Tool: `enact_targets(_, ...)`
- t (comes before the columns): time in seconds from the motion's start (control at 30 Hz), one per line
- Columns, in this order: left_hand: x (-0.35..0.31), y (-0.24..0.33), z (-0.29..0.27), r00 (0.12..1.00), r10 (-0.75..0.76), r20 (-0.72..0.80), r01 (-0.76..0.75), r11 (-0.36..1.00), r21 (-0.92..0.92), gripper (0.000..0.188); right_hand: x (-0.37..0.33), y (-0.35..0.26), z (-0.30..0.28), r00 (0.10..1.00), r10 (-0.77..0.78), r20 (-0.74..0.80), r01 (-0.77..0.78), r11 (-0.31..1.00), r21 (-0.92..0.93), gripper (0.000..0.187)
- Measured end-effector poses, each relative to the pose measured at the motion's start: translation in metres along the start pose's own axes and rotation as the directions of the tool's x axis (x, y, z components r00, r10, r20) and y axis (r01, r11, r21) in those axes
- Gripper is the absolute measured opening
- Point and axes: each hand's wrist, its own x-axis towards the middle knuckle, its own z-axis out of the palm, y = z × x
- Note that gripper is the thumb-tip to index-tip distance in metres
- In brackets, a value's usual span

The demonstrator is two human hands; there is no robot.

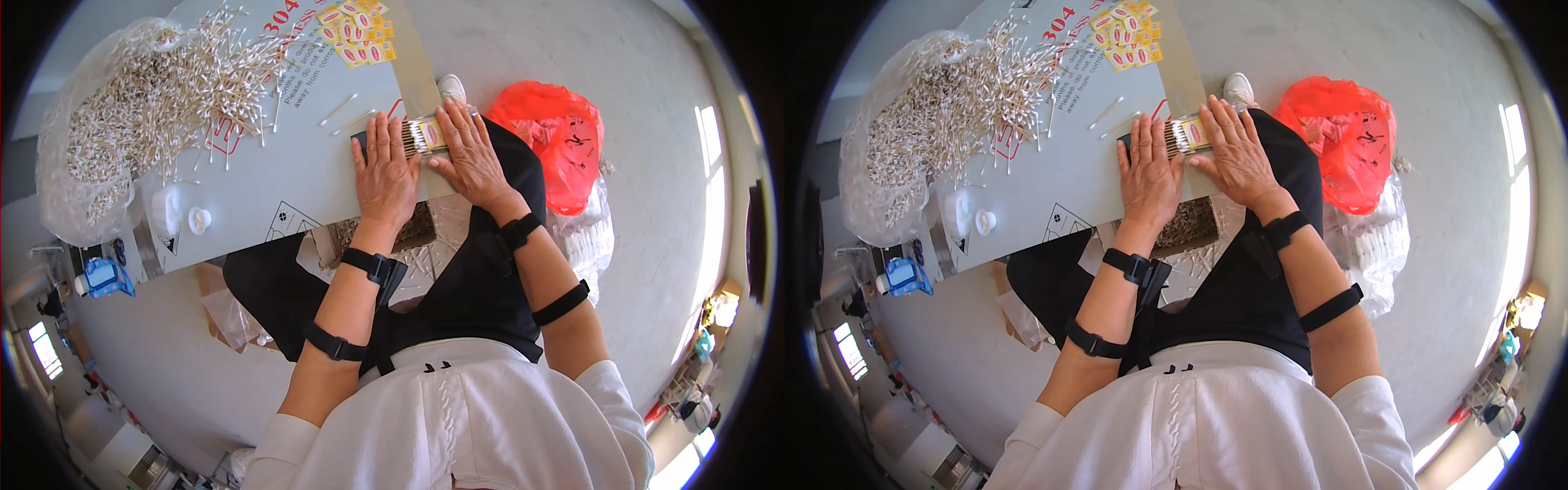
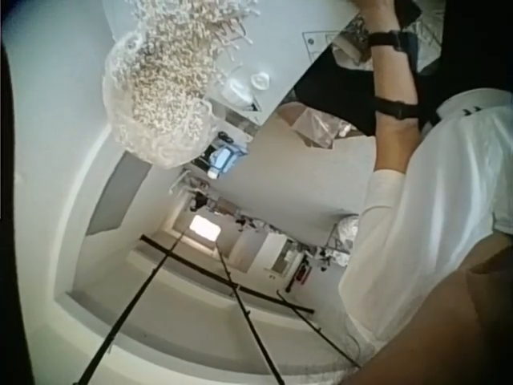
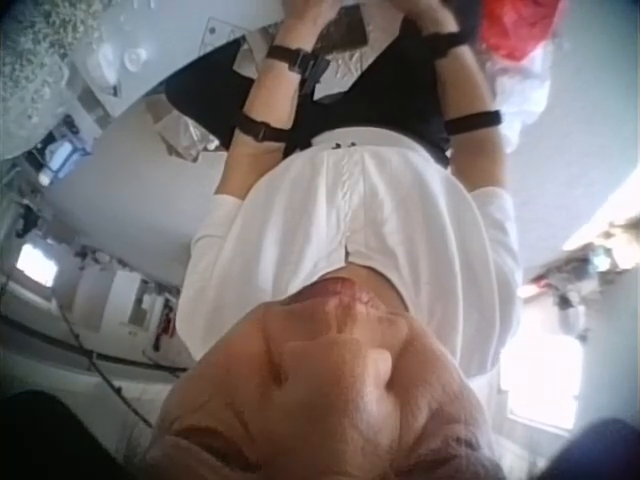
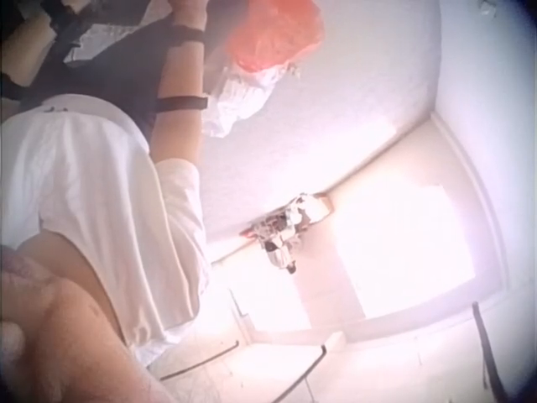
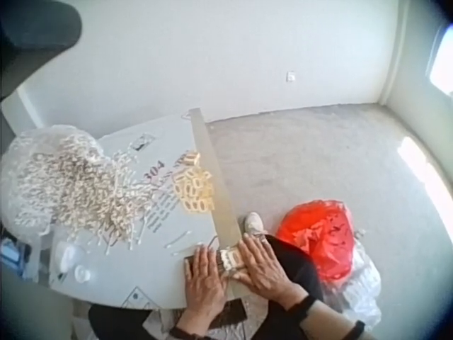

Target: Manually sorting and packaging cotton swabs into plastic bags and applying labels.

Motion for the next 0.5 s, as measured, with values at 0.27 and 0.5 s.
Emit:
enact_targets(0.27,0.004,0.006,0.002,1.0,0.006,-0.004,-0.006,1.0,0.0,0.07,0.0,0.001,-0.001,1.0,-0.003,0.002,0.003,1.0,0.0,0.08)
enact_targets(0.5,0.006,0.011,0.006,0.999,0.0,-0.034,-0.001,1.0,-0.029,0.065,0.001,0.0,0.0,1.0,-0.007,0.008,0.007,1.0,0.019,0.083)
